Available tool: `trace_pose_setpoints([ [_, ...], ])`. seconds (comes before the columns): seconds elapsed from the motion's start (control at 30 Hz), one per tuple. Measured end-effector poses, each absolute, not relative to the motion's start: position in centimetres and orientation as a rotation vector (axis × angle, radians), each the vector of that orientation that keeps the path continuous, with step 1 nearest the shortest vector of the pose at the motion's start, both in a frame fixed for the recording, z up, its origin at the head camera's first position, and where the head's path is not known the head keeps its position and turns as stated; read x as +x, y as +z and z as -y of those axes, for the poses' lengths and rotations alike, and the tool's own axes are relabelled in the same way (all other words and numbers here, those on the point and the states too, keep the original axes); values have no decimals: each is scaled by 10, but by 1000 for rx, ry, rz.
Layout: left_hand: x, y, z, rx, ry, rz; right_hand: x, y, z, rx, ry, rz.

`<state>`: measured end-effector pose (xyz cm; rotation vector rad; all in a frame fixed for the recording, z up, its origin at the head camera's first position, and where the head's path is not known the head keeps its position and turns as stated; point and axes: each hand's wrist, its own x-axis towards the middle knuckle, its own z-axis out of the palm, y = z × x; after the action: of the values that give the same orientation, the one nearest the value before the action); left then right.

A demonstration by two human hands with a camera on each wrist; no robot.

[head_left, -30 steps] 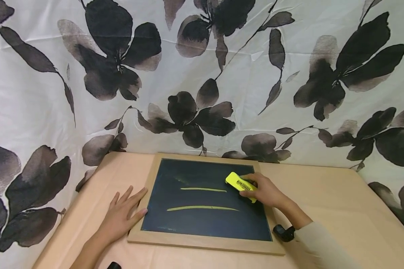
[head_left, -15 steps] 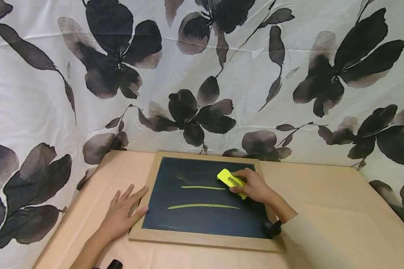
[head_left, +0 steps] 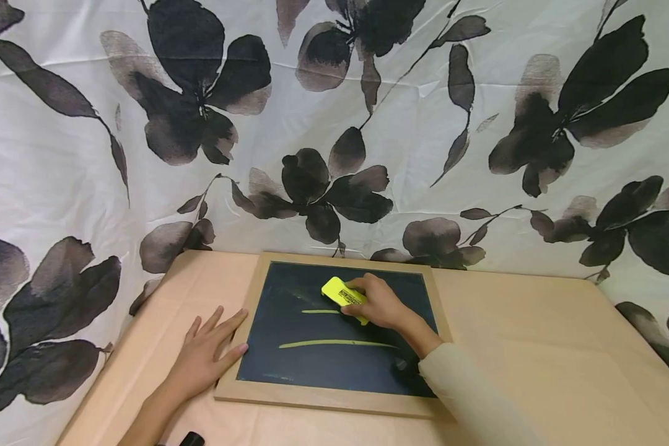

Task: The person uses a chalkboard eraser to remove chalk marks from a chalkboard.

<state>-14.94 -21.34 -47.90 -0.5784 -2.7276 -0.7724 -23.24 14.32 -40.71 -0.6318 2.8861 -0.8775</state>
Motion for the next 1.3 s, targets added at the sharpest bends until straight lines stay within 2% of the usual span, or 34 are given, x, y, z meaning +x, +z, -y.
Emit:
trace_pose_setpoints([
  [0.5,-153,-478,201,-602,-767,2726,-244,-400,-101,-747,-818,-2809],
  [0.8,-154,-475,198,-607,-763,2723,-247,-396,-101,-807,-751,-2778],
  [1.1,-152,-473,207,-600,-763,2750,-235,-392,-99,-872,-556,-2788],
  [1.3,-150,-472,213,-575,-760,2772,-230,-392,-123,-797,-511,-2831],
])
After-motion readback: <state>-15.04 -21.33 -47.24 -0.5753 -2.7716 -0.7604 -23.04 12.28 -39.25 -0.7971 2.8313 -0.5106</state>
